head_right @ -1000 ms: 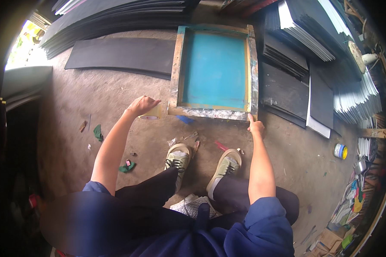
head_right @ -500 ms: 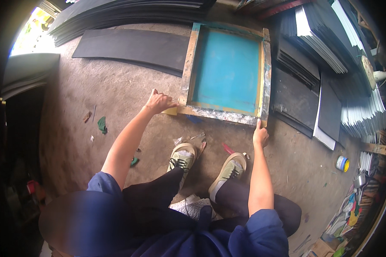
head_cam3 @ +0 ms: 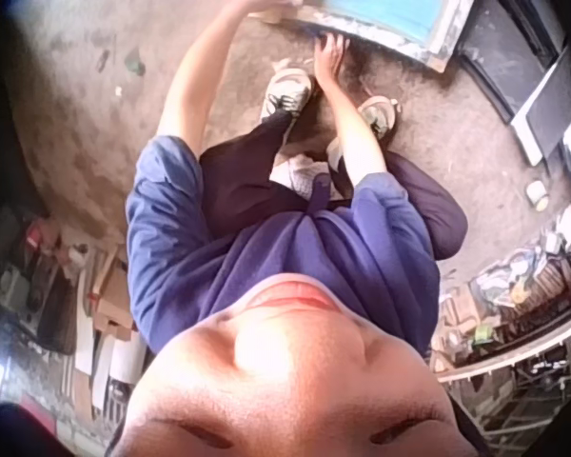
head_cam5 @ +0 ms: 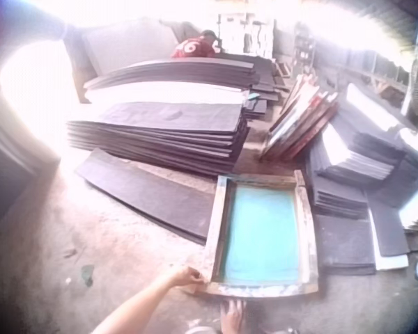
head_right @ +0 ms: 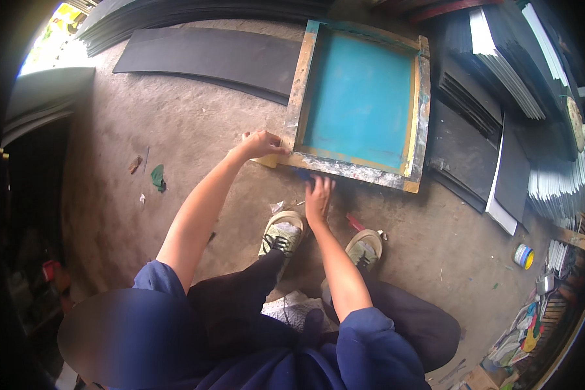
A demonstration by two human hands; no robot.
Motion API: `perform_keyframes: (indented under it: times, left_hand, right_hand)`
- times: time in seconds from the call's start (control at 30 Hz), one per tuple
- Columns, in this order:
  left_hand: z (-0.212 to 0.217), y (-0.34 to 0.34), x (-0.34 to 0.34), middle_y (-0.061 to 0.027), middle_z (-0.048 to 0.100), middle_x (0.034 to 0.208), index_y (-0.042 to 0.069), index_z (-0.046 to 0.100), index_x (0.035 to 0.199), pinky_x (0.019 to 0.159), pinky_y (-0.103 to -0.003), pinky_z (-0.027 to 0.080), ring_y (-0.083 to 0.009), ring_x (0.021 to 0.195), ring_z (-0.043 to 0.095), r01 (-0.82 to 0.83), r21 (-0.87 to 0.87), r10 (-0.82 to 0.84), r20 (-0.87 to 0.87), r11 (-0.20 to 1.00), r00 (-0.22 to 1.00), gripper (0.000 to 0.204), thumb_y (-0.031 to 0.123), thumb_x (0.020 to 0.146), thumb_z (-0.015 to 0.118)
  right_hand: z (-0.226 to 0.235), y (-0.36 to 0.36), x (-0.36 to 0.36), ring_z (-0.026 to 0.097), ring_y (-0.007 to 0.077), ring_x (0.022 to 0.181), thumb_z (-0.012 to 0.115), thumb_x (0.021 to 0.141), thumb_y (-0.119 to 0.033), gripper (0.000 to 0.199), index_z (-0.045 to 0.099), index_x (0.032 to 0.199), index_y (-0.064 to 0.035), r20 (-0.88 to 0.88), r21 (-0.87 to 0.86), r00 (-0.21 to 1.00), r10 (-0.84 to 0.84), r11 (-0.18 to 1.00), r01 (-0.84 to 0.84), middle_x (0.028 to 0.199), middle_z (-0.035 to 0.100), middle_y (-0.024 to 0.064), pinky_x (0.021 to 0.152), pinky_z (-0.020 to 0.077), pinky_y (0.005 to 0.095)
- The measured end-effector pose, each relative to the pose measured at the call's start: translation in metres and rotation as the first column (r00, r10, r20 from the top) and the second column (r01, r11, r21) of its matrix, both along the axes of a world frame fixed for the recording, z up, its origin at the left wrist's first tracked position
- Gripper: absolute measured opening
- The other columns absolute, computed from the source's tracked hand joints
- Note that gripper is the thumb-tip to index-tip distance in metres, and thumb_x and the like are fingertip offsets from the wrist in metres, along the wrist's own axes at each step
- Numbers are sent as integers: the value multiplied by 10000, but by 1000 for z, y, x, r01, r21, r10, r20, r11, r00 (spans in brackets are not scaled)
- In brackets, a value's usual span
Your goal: The person sits on the floor and applies masking tape to the edges of a wooden frame with a teal screen. They repeatedly tear off pieces of tape, press them along the frame edges, and smooth them down.
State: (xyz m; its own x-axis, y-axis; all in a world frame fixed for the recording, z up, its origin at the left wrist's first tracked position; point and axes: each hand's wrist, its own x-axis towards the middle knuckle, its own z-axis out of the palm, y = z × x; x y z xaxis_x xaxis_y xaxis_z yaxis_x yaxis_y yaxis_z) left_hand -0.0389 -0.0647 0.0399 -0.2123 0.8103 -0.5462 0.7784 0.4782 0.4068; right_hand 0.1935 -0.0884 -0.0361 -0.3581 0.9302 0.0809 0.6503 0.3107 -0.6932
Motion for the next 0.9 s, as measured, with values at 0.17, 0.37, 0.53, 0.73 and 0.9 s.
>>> perform_keyframes:
  times: [0.17,0.37,0.53,0.73,0.9]
  left_hand:
    - [4,2,2,-97,659,992,189,665,1045,917,-497,267,-248,1017,579,10,-27,-9,19,1000,1000,617,661,649,620]
    - [-3,0,0,-90,665,957,200,681,997,909,-497,275,-239,982,588,32,-22,-32,0,999,999,551,639,671,614]
    - [1,3,2,-86,661,990,201,671,1029,917,-509,278,-238,1006,582,21,-40,-20,21,999,1000,578,645,663,622]
    - [-5,6,-2,-53,638,1081,199,628,1118,978,-578,243,-244,1079,555,-5,-70,9,53,998,999,625,631,666,627]
    - [-7,5,-4,-65,623,1110,197,656,1066,999,-612,172,-263,1090,548,-40,-60,48,146,997,988,507,535,689,658]
  right_hand:
    - [-15,-3,-20,435,349,1030,666,744,-151,443,511,1150,-64,139,104,986,90,989,-105,1089,484,152,918,367,438]
    - [-1,-6,-7,430,339,1025,623,728,-96,409,519,1120,-40,204,85,960,192,973,-213,1081,472,161,905,373,441]
    - [30,-6,33,461,327,942,558,709,-86,181,532,879,-31,296,28,939,176,981,-193,985,458,148,805,394,433]
    - [51,-36,59,573,332,656,546,842,-231,196,502,850,-40,42,-195,999,-12,981,20,701,570,142,580,441,407]
    - [91,-28,9,600,380,546,435,908,-268,338,441,1070,28,26,-430,999,47,902,-31,570,578,216,479,458,465]
